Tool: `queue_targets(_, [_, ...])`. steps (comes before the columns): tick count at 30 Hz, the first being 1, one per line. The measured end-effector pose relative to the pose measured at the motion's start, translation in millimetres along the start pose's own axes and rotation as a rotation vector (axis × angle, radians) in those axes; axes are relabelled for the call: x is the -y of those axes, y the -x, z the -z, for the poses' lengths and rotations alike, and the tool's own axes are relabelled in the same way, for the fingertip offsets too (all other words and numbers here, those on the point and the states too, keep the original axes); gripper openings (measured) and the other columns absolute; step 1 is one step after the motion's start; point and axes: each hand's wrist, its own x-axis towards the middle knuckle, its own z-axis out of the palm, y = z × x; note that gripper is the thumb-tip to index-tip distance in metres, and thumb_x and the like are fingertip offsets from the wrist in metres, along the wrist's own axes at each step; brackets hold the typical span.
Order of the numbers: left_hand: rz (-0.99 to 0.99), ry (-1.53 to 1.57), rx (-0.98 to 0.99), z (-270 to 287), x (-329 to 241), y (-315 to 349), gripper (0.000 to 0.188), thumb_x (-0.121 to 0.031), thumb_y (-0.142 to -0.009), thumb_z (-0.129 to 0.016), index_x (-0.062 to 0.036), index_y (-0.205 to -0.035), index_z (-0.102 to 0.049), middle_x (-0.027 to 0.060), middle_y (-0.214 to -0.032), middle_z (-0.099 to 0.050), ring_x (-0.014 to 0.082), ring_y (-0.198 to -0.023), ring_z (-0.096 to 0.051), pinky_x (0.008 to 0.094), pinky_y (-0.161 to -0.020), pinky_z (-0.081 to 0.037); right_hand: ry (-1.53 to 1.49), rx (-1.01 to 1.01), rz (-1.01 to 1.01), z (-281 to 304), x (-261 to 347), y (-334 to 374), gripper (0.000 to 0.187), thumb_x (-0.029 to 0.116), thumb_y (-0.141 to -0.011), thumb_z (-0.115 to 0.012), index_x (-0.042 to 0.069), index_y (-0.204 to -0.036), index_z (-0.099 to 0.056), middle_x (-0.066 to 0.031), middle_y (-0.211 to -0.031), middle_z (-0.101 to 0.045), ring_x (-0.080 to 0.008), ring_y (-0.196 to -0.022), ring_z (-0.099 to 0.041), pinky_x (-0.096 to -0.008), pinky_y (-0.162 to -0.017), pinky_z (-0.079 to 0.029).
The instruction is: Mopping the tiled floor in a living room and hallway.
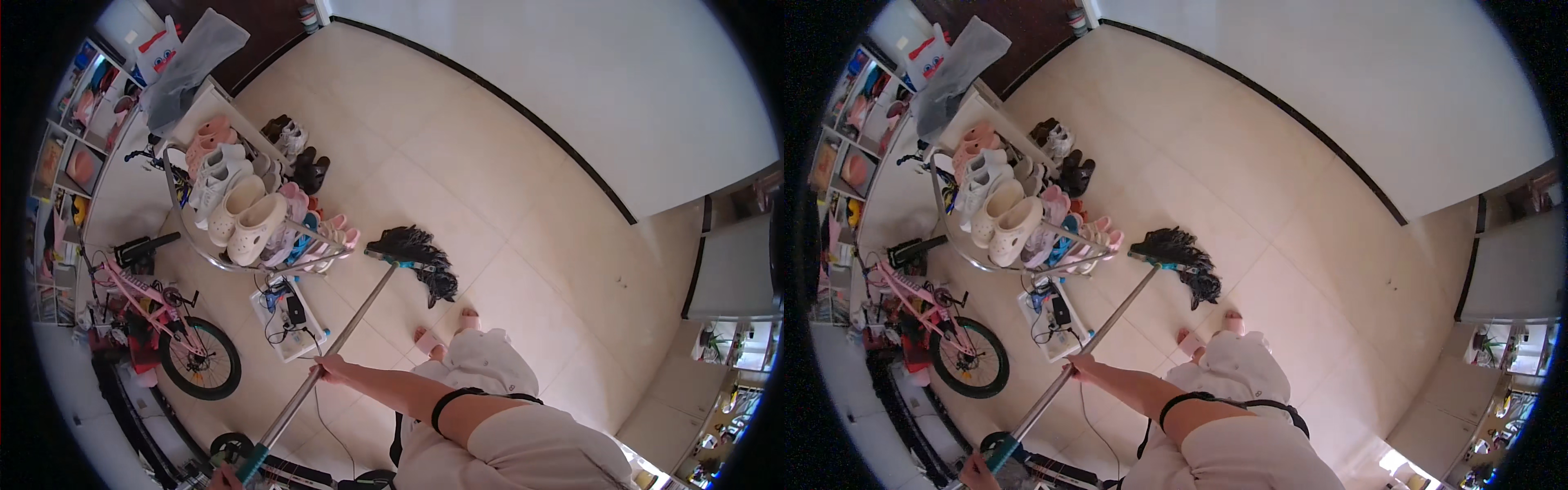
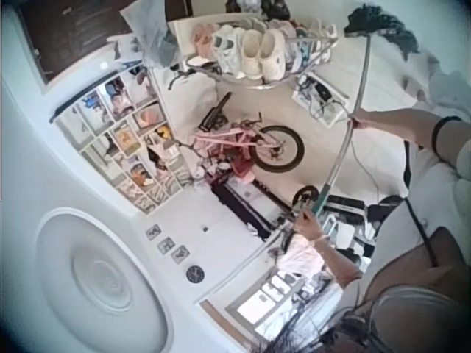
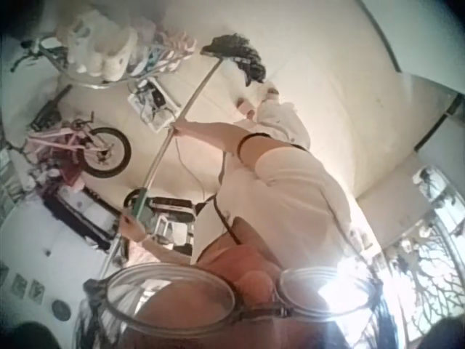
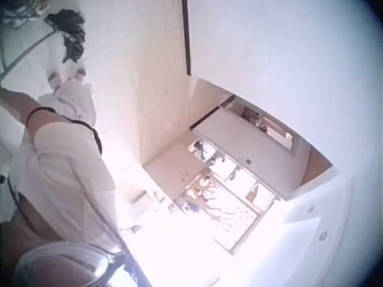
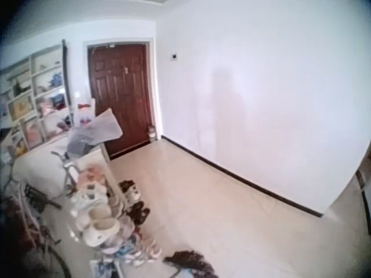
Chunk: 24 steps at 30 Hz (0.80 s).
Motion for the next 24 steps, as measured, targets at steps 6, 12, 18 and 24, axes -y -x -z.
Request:
queue_targets(6, [0.018,0.158,0.312,-36.7,-48.6,-82.7,0.024,-0.015,-0.078,-0.046,0.0028,-0.066,-0.056,0.0139,-0.06,-0.053,0.025,-0.053,-0.049,0.0316,-0.052,-0.037,-0.15,0.09,0.197,1.1,98.6,5.8,0.014,0.01,-0.078,-0.05,-0.002,-0.08,-0.043,-0.0133,-0.07,-0.05,-0.023,-0.061,-0.054,-0.0362,-0.051,-0.05])
queue_targets(12, [-0.293,0.254,0.139,-71.5,-152.8,-174.7,0.023,-0.018,-0.077,-0.049,0.0017,-0.068,-0.056,0.0149,-0.056,-0.053,0.0279,-0.049,-0.051,0.0335,-0.051,-0.039,-0.259,0.294,0.42,12.9,235.4,51.3,0.014,0.009,-0.078,-0.049,-0.002,-0.08,-0.04,-0.0119,-0.073,-0.048,-0.0231,-0.069,-0.053,-0.032,-0.065,-0.05])
queue_targets(18, [-0.693,0.524,0.189,-78.4,-379.3,-241.1,0.01,-0.009,-0.071,-0.055,-0.0022,-0.063,-0.057,0.0123,-0.048,-0.049,0.0285,-0.044,-0.049,0.0329,-0.043,-0.037,-0.462,0.386,0.743,114.4,392.9,144.7,0.011,0.01,-0.076,-0.051,0.002,-0.077,-0.043,-0.0106,-0.073,-0.051,-0.0212,-0.072,-0.052,-0.0304,-0.071,-0.045])
queue_targets(24, [-1.054,0.745,0.275,-124.5,-542.7,-208.2,0.01,-0.012,-0.07,-0.049,-0.007,-0.063,-0.055,0.0083,-0.055,-0.052,0.0247,-0.05,-0.052,0.0342,-0.046,-0.042,-0.343,0.138,1.09,270.9,496.3,215.3,0.013,0.019,-0.075,-0.051,0.007,-0.076,-0.048,-0.0058,-0.071,-0.054,-0.0171,-0.069,-0.052,-0.0296,-0.066,-0.042])
